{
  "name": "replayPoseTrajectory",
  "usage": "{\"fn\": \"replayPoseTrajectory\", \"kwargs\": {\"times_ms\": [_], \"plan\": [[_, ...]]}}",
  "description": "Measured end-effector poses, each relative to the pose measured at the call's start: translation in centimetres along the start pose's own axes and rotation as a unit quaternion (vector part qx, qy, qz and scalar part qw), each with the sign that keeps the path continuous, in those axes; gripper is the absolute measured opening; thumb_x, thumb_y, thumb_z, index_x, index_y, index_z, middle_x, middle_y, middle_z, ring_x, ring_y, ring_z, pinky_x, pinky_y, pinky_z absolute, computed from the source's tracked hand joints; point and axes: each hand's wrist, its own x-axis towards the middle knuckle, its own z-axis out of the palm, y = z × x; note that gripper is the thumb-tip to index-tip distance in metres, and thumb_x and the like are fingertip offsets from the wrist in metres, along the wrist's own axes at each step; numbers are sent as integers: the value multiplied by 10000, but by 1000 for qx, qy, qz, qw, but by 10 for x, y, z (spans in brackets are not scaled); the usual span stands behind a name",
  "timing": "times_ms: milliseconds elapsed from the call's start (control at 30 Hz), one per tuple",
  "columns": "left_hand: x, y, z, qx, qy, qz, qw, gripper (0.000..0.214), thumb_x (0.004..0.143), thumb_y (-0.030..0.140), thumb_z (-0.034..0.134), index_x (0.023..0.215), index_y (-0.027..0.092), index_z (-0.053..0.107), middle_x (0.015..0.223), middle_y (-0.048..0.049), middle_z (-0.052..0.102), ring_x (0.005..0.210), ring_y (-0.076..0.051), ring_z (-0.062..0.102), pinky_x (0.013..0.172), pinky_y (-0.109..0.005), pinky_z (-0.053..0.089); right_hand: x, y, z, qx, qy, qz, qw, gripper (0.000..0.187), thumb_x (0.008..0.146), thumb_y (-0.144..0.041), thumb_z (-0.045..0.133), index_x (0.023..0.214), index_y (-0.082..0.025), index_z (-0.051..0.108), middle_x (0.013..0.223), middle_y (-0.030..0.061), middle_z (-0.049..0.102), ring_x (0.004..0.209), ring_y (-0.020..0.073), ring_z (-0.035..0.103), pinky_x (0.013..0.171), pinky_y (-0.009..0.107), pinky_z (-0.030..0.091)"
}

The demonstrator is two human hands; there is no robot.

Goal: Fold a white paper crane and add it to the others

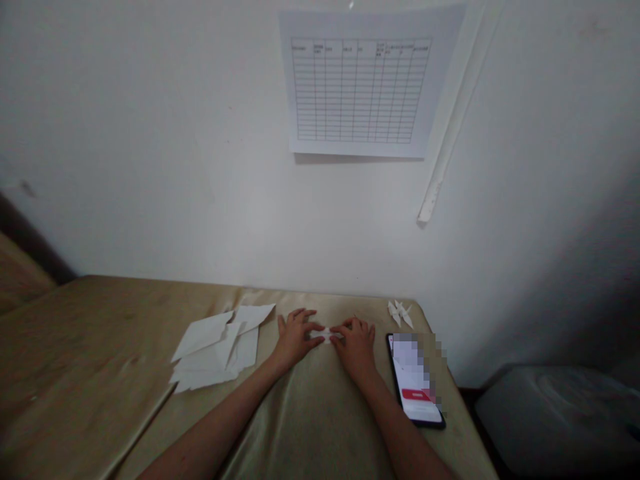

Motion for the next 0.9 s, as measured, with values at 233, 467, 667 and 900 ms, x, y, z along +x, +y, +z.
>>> {"fn": "replayPoseTrajectory", "kwargs": {"times_ms": [233, 467, 667, 900], "plan": [[2, 2, -2, -29, 6, 10, 999, 220, 788, 338, 793, 1000, 379, 754, 1397, 1, 581, 1378, -320, 374, 1131, -719, 86, 3, 5, 7, -10, 31, -5, 999, 279, 960, -424, 533, 1128, -313, 727, 1138, 74, 644, 1107, 258, 529, 1034, 449, 321], [0, 5, -6, -46, 17, 32, 998, 241, 767, 306, 812, 992, 354, 742, 1405, 0, 558, 1352, -294, 397, 1157, -668, 82, 7, 7, 3, 23, 18, -16, 999, 212, 941, -397, 582, 1005, -308, 763, 1054, 50, 685, 1075, 235, 555, 1011, 406, 330], [0, 4, -5, -61, 25, 18, 998, 362, 752, 330, 824, 1095, 363, 717, 1397, -25, 562, 1346, -301, 407, 1154, -668, 104, 7, 4, -2, 62, 34, -28, 997, 193, 922, -369, 597, 952, -284, 767, 1027, 54, 697, 1069, 241, 563, 1037, 426, 314], [0, 5, -6, -60, 74, 41, 995, 116, 800, 338, 787, 894, 285, 744, 1357, -28, 582, 1325, -282, 420, 1180, -631, 105, 4, -2, -10, 59, 48, -54, 996, 201, 941, -337, 553, 978, -307, 748, 1024, 27, 709, 1062, 221, 585, 1127, 485, 215]]}}
